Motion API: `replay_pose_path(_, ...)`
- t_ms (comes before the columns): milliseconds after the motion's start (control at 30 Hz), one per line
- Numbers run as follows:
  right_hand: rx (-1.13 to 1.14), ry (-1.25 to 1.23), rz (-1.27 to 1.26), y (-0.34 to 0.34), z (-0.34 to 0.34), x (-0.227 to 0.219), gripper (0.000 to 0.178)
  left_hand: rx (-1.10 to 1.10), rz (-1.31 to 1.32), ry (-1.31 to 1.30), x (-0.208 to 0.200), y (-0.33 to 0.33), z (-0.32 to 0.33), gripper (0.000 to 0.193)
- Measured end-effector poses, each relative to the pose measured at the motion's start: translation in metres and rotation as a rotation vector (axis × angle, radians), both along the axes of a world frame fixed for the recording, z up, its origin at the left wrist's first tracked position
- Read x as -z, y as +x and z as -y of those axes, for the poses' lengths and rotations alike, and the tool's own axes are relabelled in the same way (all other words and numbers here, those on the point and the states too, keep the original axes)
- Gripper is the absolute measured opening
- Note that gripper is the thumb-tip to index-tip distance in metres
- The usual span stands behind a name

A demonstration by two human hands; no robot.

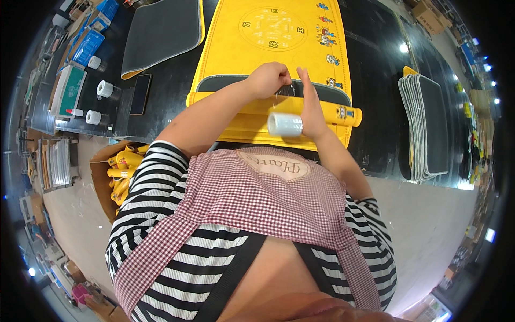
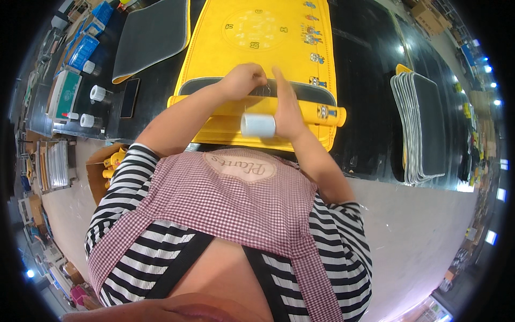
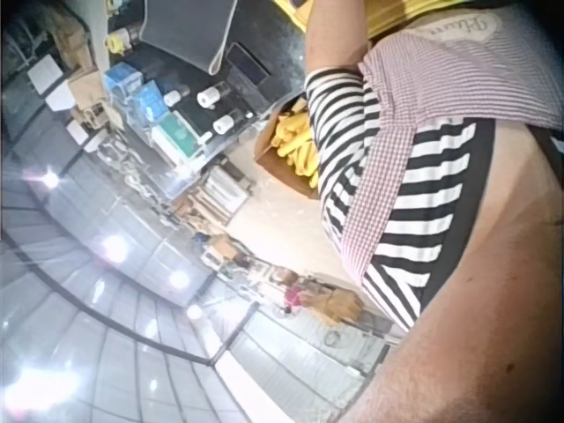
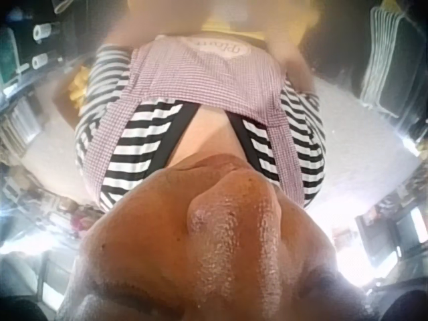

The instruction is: The person rolls yellow play mats on a table, secures each roll with tape, and places the finished rolls into a cardboard box. The person repeats this process for multiple mats.

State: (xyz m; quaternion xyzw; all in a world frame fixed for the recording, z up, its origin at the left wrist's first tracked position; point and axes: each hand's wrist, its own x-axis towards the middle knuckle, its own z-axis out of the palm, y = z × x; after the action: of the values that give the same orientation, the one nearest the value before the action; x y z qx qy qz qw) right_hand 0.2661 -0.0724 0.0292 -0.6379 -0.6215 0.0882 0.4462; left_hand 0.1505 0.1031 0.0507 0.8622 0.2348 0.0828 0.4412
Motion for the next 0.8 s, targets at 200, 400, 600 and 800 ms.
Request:
replay_pose_path(200, -0.051, -0.114, 0.250, -0.019, 0.033, 0.014, 0.104, 0.158, -0.230, 0.208, 0.032, 0.002, -0.009, 0.017)
replay_pose_path(400, -0.023, -0.210, 0.350, -0.001, 0.003, 0.025, 0.102, -0.219, -0.046, 0.343, 0.020, -0.036, -0.030, 0.018)
replay_pose_path(600, -0.017, -0.390, 0.368, 0.001, -0.010, 0.012, 0.100, 0.113, 0.312, 0.572, 0.022, -0.087, 0.038, 0.040)
replay_pose_path(800, -0.033, -0.246, 0.421, 0.004, -0.015, 0.019, 0.101, 0.089, 0.123, 0.815, 0.037, -0.082, 0.042, 0.055)
